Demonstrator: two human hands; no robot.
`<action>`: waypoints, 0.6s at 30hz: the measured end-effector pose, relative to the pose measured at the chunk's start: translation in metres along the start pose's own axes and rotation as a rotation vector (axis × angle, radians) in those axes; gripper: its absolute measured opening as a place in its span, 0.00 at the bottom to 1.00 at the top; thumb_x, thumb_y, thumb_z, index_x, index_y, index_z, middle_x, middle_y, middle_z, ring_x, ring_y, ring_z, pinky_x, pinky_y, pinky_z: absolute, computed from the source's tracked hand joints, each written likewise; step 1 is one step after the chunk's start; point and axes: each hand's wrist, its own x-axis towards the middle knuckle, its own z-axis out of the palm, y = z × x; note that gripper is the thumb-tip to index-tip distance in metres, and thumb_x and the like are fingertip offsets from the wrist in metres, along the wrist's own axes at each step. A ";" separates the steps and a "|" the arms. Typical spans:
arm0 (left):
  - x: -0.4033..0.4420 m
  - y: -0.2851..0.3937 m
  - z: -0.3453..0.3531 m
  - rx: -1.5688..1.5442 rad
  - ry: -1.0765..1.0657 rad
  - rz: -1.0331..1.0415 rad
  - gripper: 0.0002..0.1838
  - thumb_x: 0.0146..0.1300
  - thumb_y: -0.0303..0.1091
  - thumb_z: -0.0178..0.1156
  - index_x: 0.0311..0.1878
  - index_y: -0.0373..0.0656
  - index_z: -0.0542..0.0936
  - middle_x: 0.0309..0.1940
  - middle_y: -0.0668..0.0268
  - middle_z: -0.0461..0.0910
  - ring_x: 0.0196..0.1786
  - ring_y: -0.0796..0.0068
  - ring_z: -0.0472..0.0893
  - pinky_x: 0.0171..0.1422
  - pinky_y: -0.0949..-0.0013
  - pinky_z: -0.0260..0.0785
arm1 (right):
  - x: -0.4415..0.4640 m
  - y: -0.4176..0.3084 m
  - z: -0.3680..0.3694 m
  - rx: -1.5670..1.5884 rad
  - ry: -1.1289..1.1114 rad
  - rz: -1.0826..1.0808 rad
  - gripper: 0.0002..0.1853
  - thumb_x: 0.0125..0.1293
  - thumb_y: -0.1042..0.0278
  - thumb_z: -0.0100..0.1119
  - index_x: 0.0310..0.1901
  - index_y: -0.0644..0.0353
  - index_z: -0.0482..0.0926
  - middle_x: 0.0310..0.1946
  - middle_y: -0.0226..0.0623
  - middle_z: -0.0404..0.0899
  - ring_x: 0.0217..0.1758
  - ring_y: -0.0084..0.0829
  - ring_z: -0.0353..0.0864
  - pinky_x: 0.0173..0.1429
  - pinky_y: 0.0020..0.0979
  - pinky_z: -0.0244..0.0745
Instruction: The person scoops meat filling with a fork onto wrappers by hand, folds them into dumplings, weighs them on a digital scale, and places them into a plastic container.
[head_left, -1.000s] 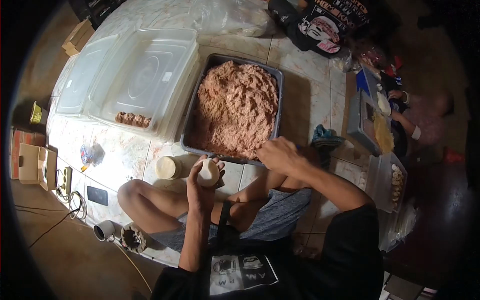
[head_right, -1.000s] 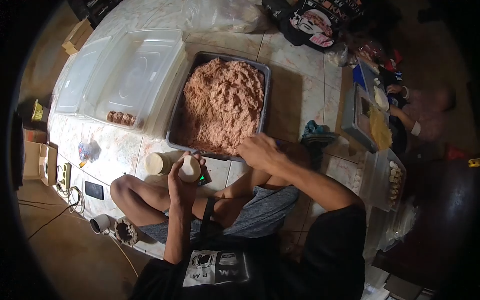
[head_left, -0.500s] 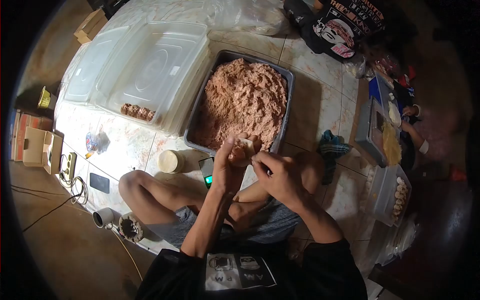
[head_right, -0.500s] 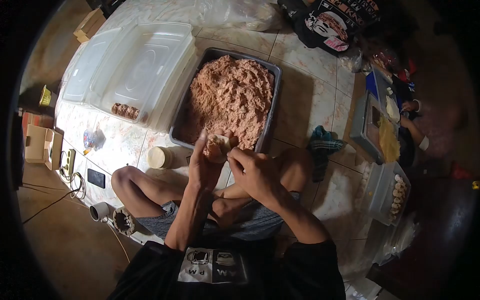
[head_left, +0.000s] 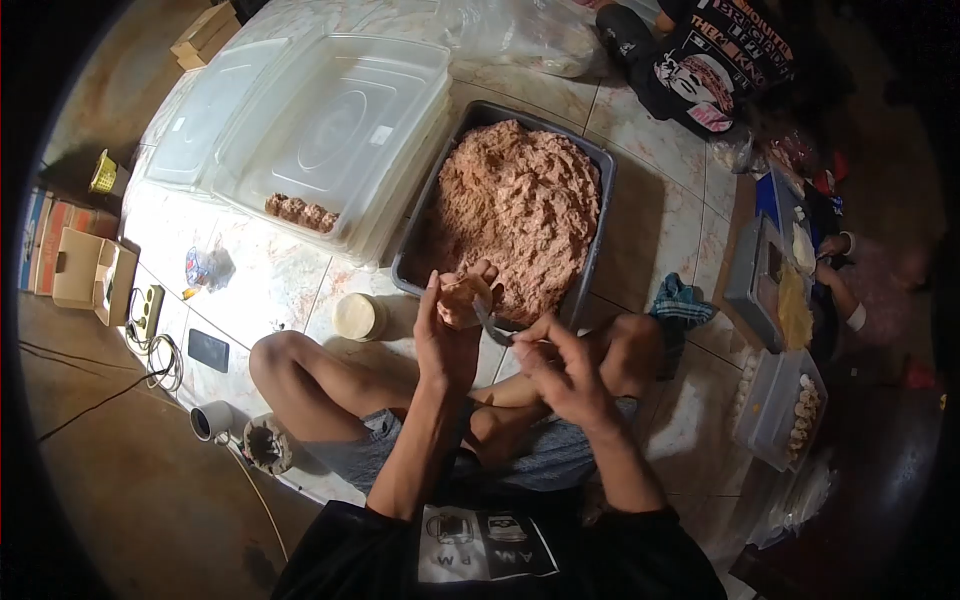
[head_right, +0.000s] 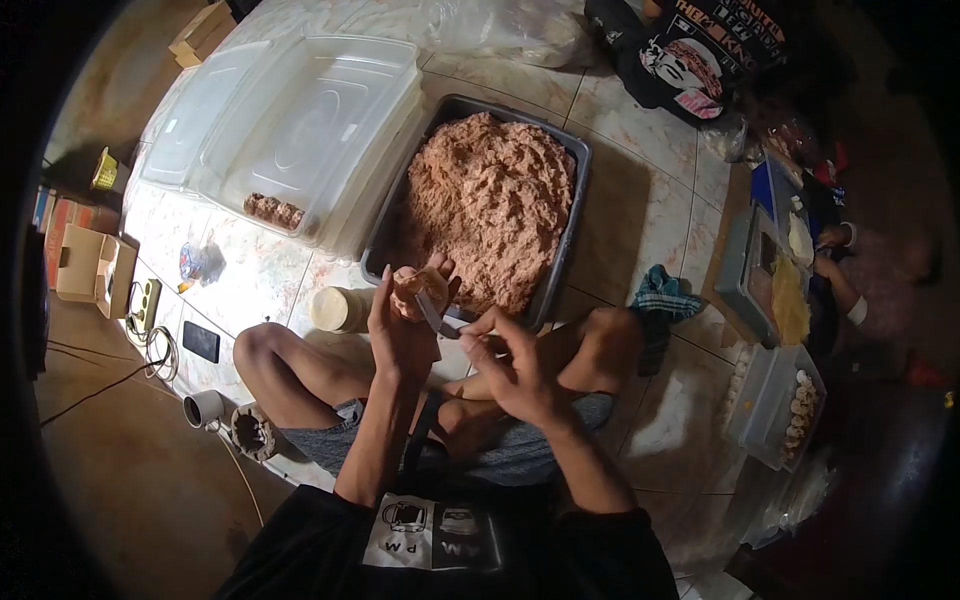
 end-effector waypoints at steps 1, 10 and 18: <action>-0.002 -0.003 0.002 0.014 -0.014 0.010 0.19 0.84 0.52 0.55 0.57 0.46 0.81 0.63 0.48 0.85 0.69 0.53 0.83 0.80 0.50 0.71 | -0.001 0.002 0.009 0.013 -0.003 0.040 0.06 0.82 0.69 0.63 0.48 0.61 0.77 0.37 0.26 0.80 0.39 0.16 0.80 0.42 0.24 0.75; -0.025 -0.006 0.017 0.180 0.022 0.097 0.24 0.79 0.36 0.66 0.71 0.37 0.74 0.56 0.58 0.86 0.62 0.60 0.85 0.74 0.55 0.77 | 0.006 0.018 0.024 -0.293 0.173 -0.188 0.06 0.79 0.72 0.64 0.47 0.64 0.77 0.32 0.38 0.83 0.36 0.30 0.86 0.42 0.33 0.79; -0.029 -0.008 0.019 0.155 0.198 0.197 0.20 0.80 0.35 0.66 0.67 0.36 0.77 0.59 0.56 0.86 0.62 0.60 0.85 0.73 0.55 0.77 | 0.001 0.016 0.043 -0.609 0.386 -0.289 0.04 0.79 0.72 0.63 0.48 0.63 0.81 0.36 0.45 0.87 0.37 0.41 0.90 0.40 0.38 0.82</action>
